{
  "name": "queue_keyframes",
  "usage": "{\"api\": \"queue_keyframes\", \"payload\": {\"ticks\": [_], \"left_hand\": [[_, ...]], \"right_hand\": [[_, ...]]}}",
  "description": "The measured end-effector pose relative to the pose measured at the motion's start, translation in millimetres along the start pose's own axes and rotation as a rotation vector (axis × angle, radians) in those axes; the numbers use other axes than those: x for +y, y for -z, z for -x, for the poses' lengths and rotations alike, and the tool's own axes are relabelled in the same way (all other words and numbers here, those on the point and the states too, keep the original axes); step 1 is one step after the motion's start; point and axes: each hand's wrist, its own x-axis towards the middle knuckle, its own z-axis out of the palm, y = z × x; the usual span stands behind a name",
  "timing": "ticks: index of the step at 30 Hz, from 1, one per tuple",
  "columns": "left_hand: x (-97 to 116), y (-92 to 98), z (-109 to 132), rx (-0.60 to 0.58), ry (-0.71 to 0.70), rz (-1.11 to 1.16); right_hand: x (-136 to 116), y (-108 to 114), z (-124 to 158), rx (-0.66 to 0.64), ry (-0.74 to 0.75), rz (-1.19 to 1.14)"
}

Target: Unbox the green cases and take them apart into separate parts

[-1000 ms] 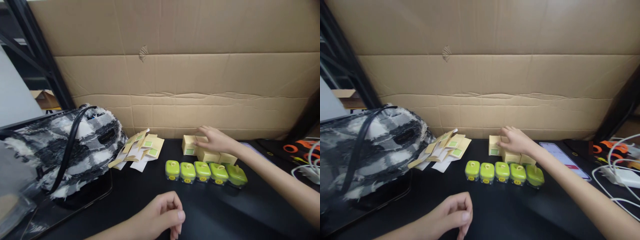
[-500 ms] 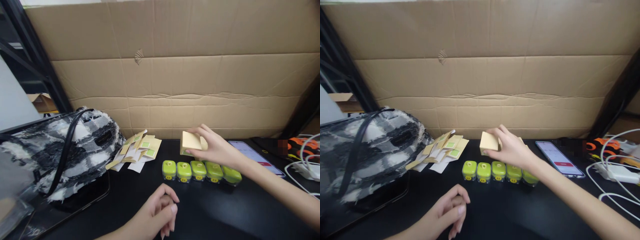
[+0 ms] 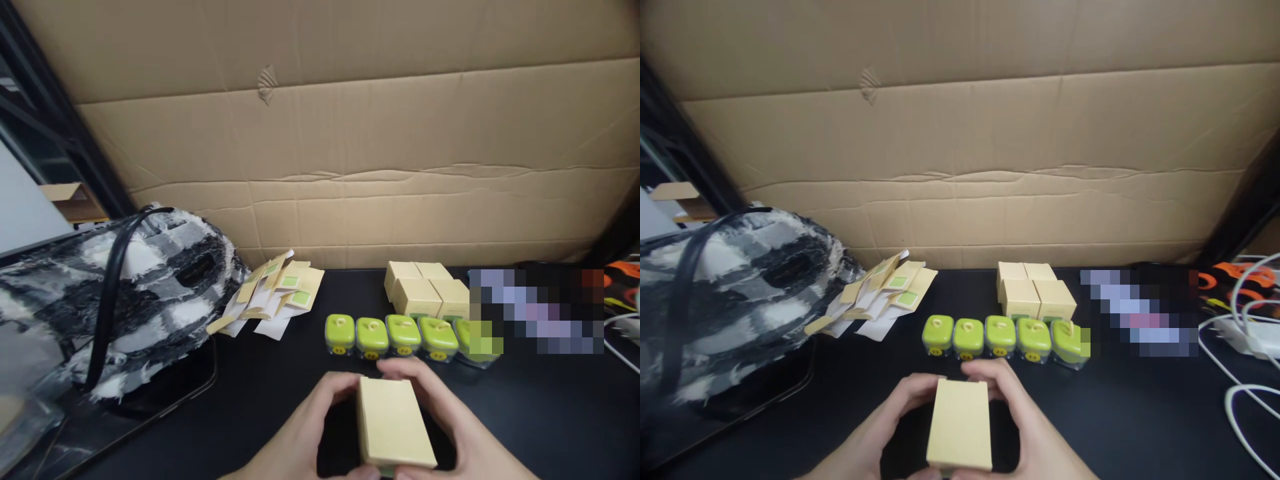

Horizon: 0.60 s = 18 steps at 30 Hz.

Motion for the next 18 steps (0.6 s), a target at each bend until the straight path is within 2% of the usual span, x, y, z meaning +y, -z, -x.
{"api": "queue_keyframes", "payload": {"ticks": [4, 7, 10, 18], "left_hand": [[13.2, 0.9, -1.0, -0.016, 0.055, 0.050], [21.8, 1.6, -3.5, 0.023, 0.125, 0.053], [27.6, 1.2, -5.3, 0.065, 0.133, 0.053], [29.5, 1.5, -4.1, 0.045, 0.130, 0.051]], "right_hand": [[-8.4, 2.1, -1.8, -0.087, -0.007, -0.069], [-14.3, 1.5, -1.0, -0.069, -0.043, -0.094], [-16.1, -0.8, 1.8, -0.040, -0.097, -0.102], [-12.8, -4.2, 3.3, -0.025, -0.094, -0.116]]}}
